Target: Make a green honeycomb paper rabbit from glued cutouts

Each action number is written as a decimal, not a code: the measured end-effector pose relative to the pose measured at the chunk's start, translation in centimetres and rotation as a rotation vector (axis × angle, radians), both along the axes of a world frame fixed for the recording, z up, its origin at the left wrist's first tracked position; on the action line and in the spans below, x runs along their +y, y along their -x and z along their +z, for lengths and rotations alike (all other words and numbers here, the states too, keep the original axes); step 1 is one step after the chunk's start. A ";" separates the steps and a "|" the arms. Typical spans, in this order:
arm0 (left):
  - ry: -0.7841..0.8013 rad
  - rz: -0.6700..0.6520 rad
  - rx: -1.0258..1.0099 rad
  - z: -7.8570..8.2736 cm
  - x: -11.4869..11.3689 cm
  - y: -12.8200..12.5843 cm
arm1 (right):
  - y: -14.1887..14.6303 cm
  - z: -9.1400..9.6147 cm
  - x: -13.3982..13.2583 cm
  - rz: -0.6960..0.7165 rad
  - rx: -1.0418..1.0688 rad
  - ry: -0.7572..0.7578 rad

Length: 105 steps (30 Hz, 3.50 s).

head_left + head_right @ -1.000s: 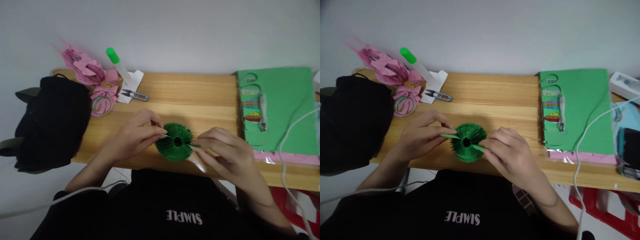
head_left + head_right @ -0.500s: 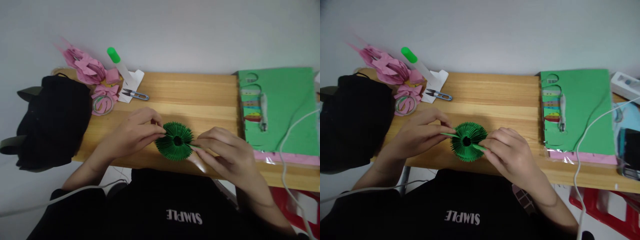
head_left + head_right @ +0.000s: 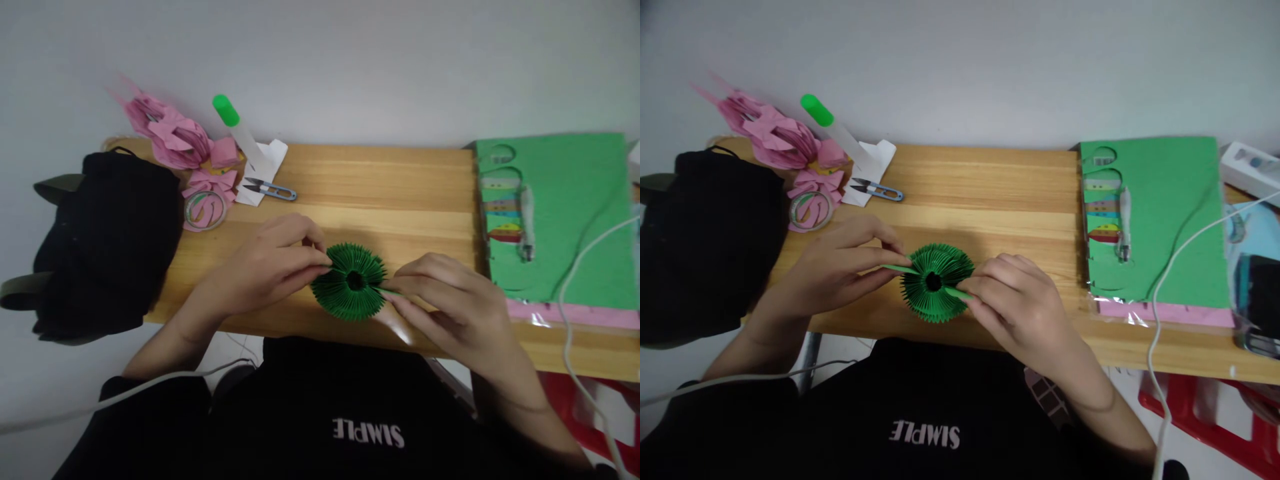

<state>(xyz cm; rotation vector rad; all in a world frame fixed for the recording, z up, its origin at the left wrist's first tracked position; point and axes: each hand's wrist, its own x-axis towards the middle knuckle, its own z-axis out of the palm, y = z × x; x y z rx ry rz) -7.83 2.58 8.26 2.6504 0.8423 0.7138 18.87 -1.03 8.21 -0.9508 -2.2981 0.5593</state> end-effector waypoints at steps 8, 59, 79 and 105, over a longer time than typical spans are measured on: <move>-0.014 -0.044 0.075 1.0 0.3 0.0 | 0.2 0.0 0.0 -0.004 0.004 -0.012; -0.001 -0.111 0.116 1.8 0.5 -1.2 | 0.5 0.3 -0.1 -0.056 -0.018 -0.001; 0.124 -0.026 -0.007 0.9 -0.5 -1.3 | 0.4 0.4 0.3 -0.027 -0.010 -0.045; 0.153 -0.070 -0.116 -0.3 -0.8 -1.5 | 0.0 0.2 0.8 0.060 -0.015 0.004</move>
